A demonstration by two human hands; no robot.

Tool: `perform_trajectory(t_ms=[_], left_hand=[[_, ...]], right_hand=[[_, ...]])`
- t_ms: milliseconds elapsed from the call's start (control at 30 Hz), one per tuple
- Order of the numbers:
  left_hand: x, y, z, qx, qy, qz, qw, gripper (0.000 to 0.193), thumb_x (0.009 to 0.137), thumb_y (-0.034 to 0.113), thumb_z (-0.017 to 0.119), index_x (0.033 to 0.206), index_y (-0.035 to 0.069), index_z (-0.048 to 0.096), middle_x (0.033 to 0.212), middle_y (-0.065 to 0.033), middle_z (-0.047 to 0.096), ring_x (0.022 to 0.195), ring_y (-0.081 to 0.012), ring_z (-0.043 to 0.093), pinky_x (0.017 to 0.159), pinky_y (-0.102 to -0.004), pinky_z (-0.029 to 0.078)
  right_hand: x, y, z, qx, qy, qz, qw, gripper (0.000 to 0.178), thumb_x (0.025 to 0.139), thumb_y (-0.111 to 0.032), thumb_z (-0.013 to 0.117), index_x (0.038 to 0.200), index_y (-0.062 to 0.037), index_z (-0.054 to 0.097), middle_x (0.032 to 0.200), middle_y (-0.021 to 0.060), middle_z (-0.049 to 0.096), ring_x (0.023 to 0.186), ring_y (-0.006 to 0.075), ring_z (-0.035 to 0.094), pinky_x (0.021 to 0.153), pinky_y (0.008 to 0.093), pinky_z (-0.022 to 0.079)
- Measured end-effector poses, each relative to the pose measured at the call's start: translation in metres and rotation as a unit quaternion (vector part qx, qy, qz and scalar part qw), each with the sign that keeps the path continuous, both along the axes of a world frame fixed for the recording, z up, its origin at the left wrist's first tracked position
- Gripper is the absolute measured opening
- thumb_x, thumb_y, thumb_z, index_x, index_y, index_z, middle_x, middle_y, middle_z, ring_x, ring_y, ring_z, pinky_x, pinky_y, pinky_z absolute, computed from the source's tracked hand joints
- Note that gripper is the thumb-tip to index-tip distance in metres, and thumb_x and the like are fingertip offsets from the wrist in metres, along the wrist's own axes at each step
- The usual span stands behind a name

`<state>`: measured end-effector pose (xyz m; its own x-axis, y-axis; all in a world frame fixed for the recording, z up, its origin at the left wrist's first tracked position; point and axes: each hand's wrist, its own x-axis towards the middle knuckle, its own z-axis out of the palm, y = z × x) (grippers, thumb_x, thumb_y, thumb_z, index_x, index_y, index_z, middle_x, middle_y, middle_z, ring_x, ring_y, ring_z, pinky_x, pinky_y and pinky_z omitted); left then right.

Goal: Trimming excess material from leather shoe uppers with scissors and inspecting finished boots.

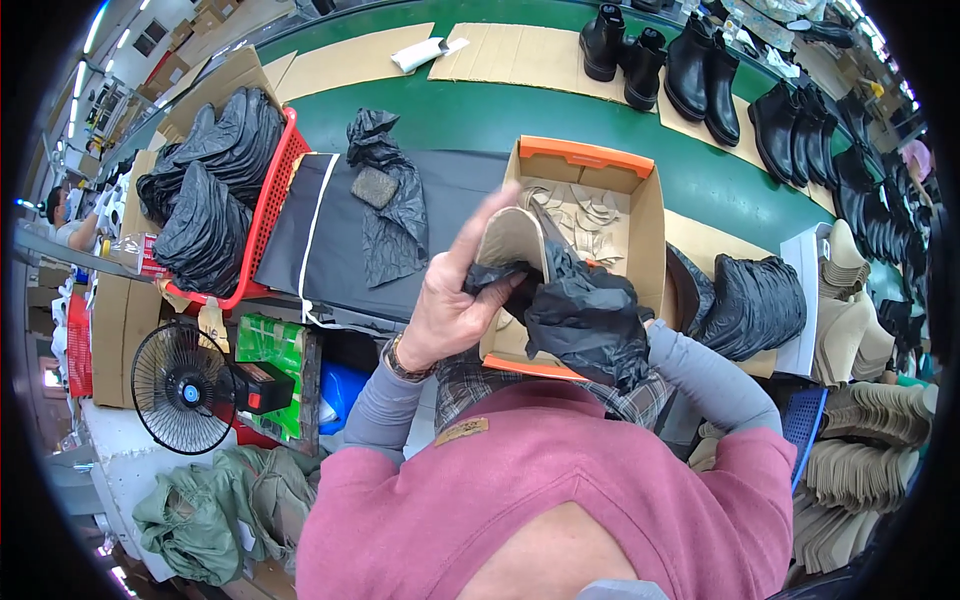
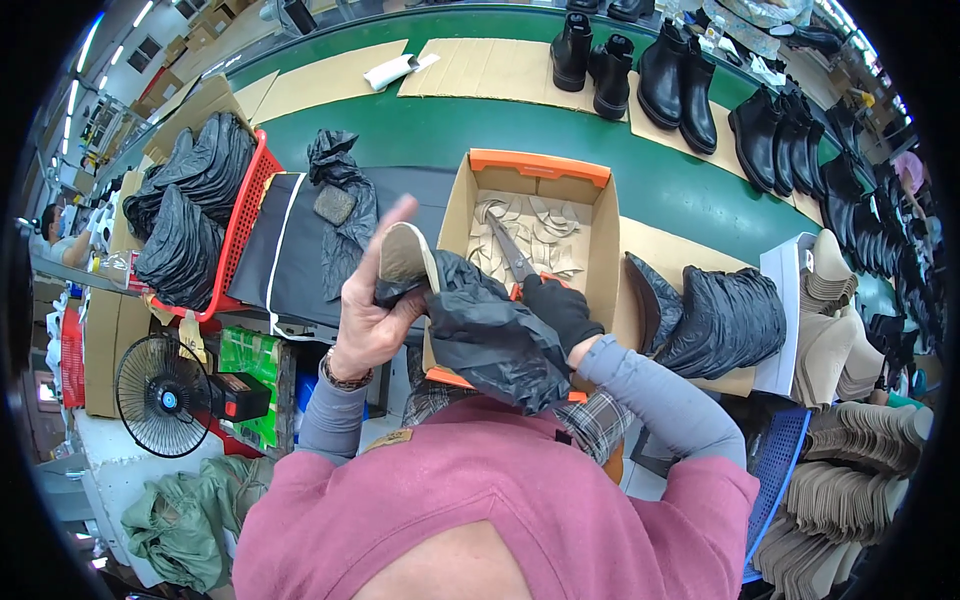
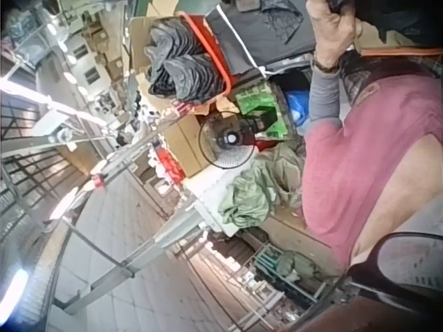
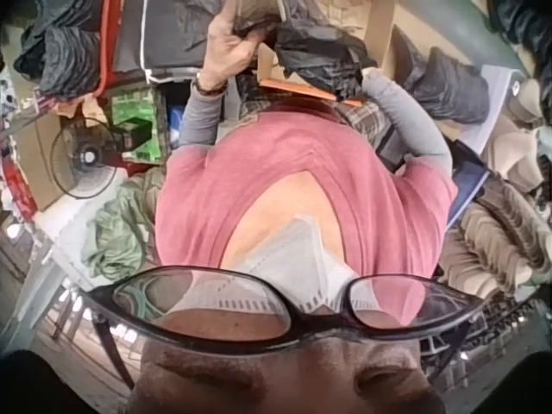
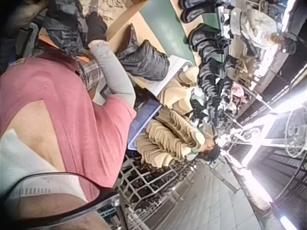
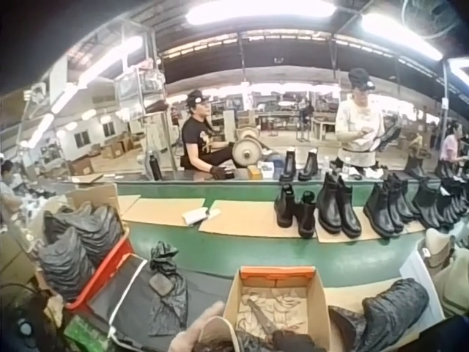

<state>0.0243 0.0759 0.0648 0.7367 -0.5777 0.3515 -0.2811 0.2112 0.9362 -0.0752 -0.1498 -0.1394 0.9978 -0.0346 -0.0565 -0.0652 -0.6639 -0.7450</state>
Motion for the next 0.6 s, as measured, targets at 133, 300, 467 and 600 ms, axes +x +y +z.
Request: perform_trajectory(t_ms=[133,300,467,600], left_hand=[[0.017,0.007,-0.022,0.029,-0.205,-0.098,0.973,0.048,0.078,-0.010,0.066,0.122,0.001,0.051,0.097,-0.0130,0.063,0.088,-0.0213,0.065,0.077,-0.0302,0.050],[0.001,0.007,-0.016,0.043,-0.132,-0.082,0.987,0.045,0.078,-0.011,0.063,0.119,0.002,0.051,0.097,-0.0132,0.066,0.087,-0.0272,0.069,0.073,-0.0307,0.052],[0.011,0.009,-0.011,0.047,-0.231,-0.087,0.968,0.067,0.065,-0.018,0.055,0.129,0.005,0.053,0.112,-0.0159,0.065,0.100,-0.0305,0.066,0.084,-0.0336,0.052],[0.017,0.021,-0.005,0.144,-0.186,-0.113,0.965,0.046,0.078,-0.015,0.056,0.121,0.000,0.055,0.116,-0.0121,0.066,0.108,-0.0249,0.064,0.092,-0.0311,0.049]], right_hand=[[0.011,0.011,0.025,-0.265,0.110,-0.032,0.957,0.037,0.084,-0.031,0.060,0.103,-0.0007,0.050,0.080,0.0202,0.065,0.075,0.0398,0.067,0.060,0.0484,0.051],[0.004,0.001,0.007,-0.264,-0.012,0.003,0.965,0.043,0.083,-0.035,0.062,0.104,-0.0002,0.050,0.080,0.0223,0.065,0.076,0.0371,0.068,0.061,0.0462,0.052],[0.007,0.001,0.058,-0.225,0.041,0.003,0.974,0.056,0.081,-0.040,0.064,0.110,0.0047,0.047,0.084,0.0291,0.064,0.085,0.0390,0.067,0.072,0.0455,0.053],[0.005,-0.021,0.091,-0.089,0.084,0.009,0.992,0.044,0.069,-0.031,0.075,0.088,0.0054,0.059,0.081,0.0243,0.065,0.080,0.0386,0.066,0.072,0.0435,0.052]])
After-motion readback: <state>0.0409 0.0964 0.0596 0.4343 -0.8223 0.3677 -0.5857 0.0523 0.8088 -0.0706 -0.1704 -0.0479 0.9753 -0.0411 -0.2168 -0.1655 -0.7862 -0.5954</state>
